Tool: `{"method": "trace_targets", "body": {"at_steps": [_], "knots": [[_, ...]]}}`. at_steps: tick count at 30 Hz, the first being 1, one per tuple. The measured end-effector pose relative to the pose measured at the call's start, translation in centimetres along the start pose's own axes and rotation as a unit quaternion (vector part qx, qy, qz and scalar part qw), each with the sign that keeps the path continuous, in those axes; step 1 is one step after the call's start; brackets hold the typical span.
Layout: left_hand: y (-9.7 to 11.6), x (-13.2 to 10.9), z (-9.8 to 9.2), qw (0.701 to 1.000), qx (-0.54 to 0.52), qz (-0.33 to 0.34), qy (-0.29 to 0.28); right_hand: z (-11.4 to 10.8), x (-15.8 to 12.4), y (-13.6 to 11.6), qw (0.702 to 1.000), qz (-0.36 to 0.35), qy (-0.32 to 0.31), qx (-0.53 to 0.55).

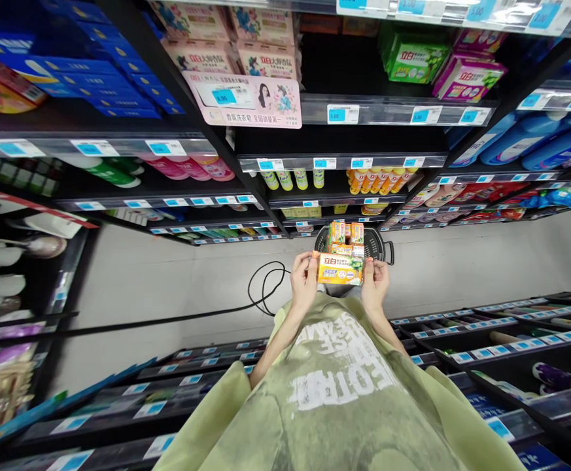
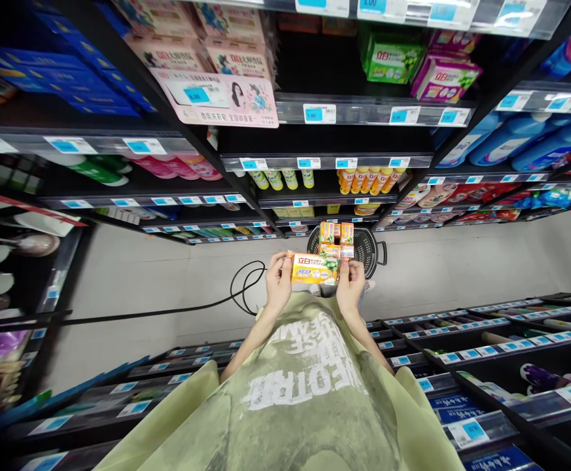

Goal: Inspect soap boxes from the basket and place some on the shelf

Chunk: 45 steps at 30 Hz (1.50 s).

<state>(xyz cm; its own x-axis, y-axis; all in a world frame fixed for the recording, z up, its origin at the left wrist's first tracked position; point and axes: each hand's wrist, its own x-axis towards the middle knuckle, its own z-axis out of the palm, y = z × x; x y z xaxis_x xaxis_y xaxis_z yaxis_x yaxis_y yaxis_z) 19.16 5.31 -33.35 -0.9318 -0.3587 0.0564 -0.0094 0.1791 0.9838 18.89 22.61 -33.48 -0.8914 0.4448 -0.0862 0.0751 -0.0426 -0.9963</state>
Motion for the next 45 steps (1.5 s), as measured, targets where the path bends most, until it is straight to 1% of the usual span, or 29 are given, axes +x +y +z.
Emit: {"method": "trace_targets", "body": {"at_steps": [7, 10, 11, 13, 15, 16, 18, 20, 22, 24, 26, 29, 31, 34, 36, 38, 39, 40, 42, 44, 45], "knots": [[0.2, -0.2, 0.1, 1.0, 0.0, 0.003, 0.0, -0.4, -0.2, 0.2, 1.0, 0.002, -0.002, 0.011], [0.1, -0.2, 0.1, 1.0, -0.011, -0.009, -0.009, -0.6, -0.3, 0.2, 1.0, -0.004, -0.004, 0.002], [0.0, -0.3, 0.0, 0.999, -0.027, -0.023, -0.02, -0.6, -0.3, 0.3, 1.0, -0.008, -0.002, -0.001], [-0.2, -0.4, 0.0, 0.992, -0.088, -0.073, -0.06, -0.8, -0.2, 0.3, 1.0, -0.013, 0.005, -0.004], [-0.4, -0.5, 0.1, 0.973, -0.162, -0.125, -0.103, -0.9, -0.1, 0.3, 1.0, -0.018, 0.008, -0.005], [-0.4, -0.5, 0.2, 0.964, -0.192, -0.141, -0.117, -1.0, -0.1, 0.2, 1.0, -0.025, 0.006, -0.005], [-0.6, -0.5, 0.2, 0.955, -0.221, -0.146, -0.133, -1.0, -0.1, 0.0, 0.999, -0.05, -0.008, 0.003], [-0.8, -0.5, 0.2, 0.957, -0.22, -0.128, -0.136, -1.0, -0.2, -0.4, 0.996, -0.078, -0.044, 0.023], [-0.9, -0.5, 0.0, 0.965, -0.207, -0.1, -0.13, -1.1, -0.3, -0.6, 0.991, -0.08, -0.101, 0.029], [-1.0, -0.5, -0.1, 0.97, -0.2, -0.076, -0.119, -1.4, -0.4, -0.7, 0.985, -0.07, -0.157, 0.007], [-1.0, -0.6, -0.1, 0.971, -0.202, -0.049, -0.117, -1.8, -0.4, -0.7, 0.977, -0.094, -0.189, -0.022], [-0.5, -0.9, -0.1, 0.974, -0.199, 0.021, -0.103, -2.5, -0.2, -0.9, 0.961, -0.198, -0.189, -0.046], [-0.1, -1.1, -0.1, 0.979, -0.179, 0.061, -0.081, -2.9, 0.0, -1.2, 0.948, -0.247, -0.188, -0.066], [0.3, -1.2, -0.3, 0.982, -0.152, 0.095, -0.064, -3.5, 0.1, -1.7, 0.938, -0.27, -0.194, -0.099], [0.5, -1.1, -0.5, 0.98, -0.15, 0.108, -0.071, -3.7, 0.0, -1.9, 0.937, -0.275, -0.194, -0.098], [0.6, -0.9, -0.7, 0.98, -0.152, 0.09, -0.087, -3.6, -0.2, -1.8, 0.942, -0.263, -0.191, -0.085], [0.6, -0.8, -0.8, 0.982, -0.149, 0.067, -0.094, -3.5, -0.3, -1.7, 0.95, -0.24, -0.185, -0.08], [0.6, -0.7, -0.9, 0.984, -0.142, 0.036, -0.1, -3.3, -0.4, -1.5, 0.961, -0.202, -0.172, -0.077], [0.6, -0.5, -0.8, 0.986, -0.129, -0.031, -0.106, -2.8, -0.5, -1.3, 0.984, -0.098, -0.136, -0.064], [0.5, -0.3, -0.5, 0.983, -0.123, -0.08, -0.109, -2.1, -0.4, -1.0, 0.994, 0.0, -0.105, -0.032], [0.4, -0.2, -0.3, 0.981, -0.124, -0.095, -0.111, -1.8, -0.3, -0.8, 0.995, 0.032, -0.095, -0.013]]}}
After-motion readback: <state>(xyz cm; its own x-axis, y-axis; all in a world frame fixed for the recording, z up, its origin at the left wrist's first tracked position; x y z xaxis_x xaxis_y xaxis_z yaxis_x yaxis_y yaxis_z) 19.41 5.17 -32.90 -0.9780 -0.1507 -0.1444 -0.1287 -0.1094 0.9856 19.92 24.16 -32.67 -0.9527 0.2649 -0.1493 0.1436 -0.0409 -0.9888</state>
